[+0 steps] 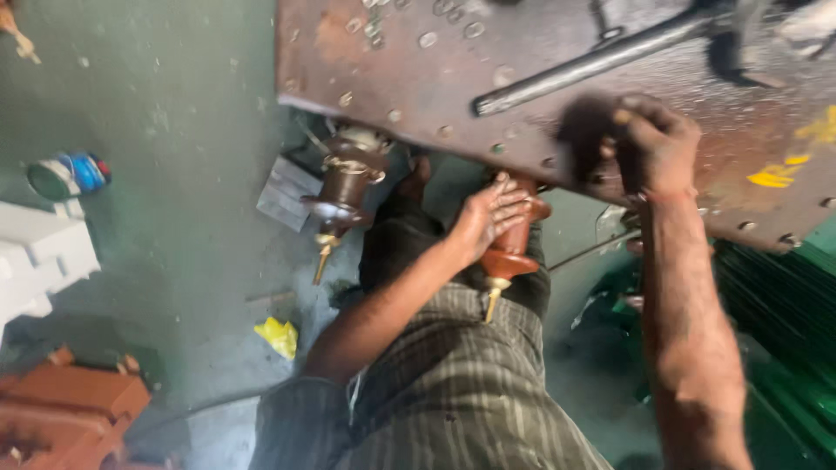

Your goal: The person assembles electrical components by hand, inserting bolts and tightening nuts onto a metal plate with insulators. The person uses a hammer to tap components into place and continues to secure multiple fasteners across the assembly.

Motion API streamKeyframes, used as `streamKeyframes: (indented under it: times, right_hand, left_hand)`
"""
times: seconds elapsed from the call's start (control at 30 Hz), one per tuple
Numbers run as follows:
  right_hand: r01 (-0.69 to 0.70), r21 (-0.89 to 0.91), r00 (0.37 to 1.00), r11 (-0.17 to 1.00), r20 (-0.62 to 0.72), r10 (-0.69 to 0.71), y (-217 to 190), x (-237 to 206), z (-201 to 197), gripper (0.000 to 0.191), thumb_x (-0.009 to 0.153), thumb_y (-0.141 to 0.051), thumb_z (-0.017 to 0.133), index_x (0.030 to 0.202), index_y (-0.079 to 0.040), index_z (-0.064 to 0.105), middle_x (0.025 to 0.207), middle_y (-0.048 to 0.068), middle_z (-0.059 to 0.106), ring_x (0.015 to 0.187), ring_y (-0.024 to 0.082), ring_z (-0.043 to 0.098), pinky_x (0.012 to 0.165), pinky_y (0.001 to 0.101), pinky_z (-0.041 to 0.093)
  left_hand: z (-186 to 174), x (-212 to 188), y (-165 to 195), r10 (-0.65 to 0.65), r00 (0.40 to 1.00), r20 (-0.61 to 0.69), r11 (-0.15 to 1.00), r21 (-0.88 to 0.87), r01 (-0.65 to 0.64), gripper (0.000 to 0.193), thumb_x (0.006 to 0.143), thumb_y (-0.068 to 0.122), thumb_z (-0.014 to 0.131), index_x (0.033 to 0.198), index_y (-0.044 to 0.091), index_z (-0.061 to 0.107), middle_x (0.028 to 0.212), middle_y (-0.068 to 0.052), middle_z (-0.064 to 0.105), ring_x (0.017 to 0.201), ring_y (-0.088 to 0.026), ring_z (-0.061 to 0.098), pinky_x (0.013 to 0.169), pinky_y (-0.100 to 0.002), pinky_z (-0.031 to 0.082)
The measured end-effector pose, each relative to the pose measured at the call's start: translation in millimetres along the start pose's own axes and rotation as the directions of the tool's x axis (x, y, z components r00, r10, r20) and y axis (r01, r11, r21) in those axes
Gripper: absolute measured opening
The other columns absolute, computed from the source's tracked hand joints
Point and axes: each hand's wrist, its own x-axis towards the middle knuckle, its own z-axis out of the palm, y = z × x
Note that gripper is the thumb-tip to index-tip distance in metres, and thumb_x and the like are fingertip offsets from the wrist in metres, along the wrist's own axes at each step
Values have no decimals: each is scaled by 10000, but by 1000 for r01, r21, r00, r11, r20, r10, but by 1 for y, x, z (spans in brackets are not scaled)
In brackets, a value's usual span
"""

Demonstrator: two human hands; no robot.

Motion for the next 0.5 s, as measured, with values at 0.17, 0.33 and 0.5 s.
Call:
streamKeyframes:
  times: [0.17, 0.33, 0.5]
  right_hand:
    - [-41, -31, 997, 999, -60, 39, -2, -41, 131, 156, 925, -47, 780, 1071, -63, 728, 997, 88, 731, 835, 182, 685, 743, 305, 577]
    - [392, -623, 919, 676, 236, -315, -9, -40, 256, 317, 896, -135, 843, 1162, -24, 712, 1024, 137, 708, 915, 280, 694, 819, 377, 565]
    - [371, -751, 916, 546, 201, -347, -25, 4, 291, 245, 963, -140, 833, 1149, -33, 718, 987, 156, 675, 854, 319, 684, 757, 411, 545]
  left_hand:
    - [-62, -39, 91, 22, 994, 110, 999, -41, -18, 605, 981, 450, 559, 1402, 18, 519, 1317, -141, 639, 1198, -296, 646, 1036, -464, 528]
    - [-76, -29, 143, 52, 987, 149, 972, -233, -17, 370, 1114, 367, 683, 1294, 44, 682, 1082, -37, 669, 927, -191, 597, 880, -392, 499]
    - [-90, -31, 207, 216, 970, -111, 976, 1, -217, 263, 993, 270, 710, 1089, 27, 737, 951, -48, 733, 799, -149, 672, 753, -324, 572]
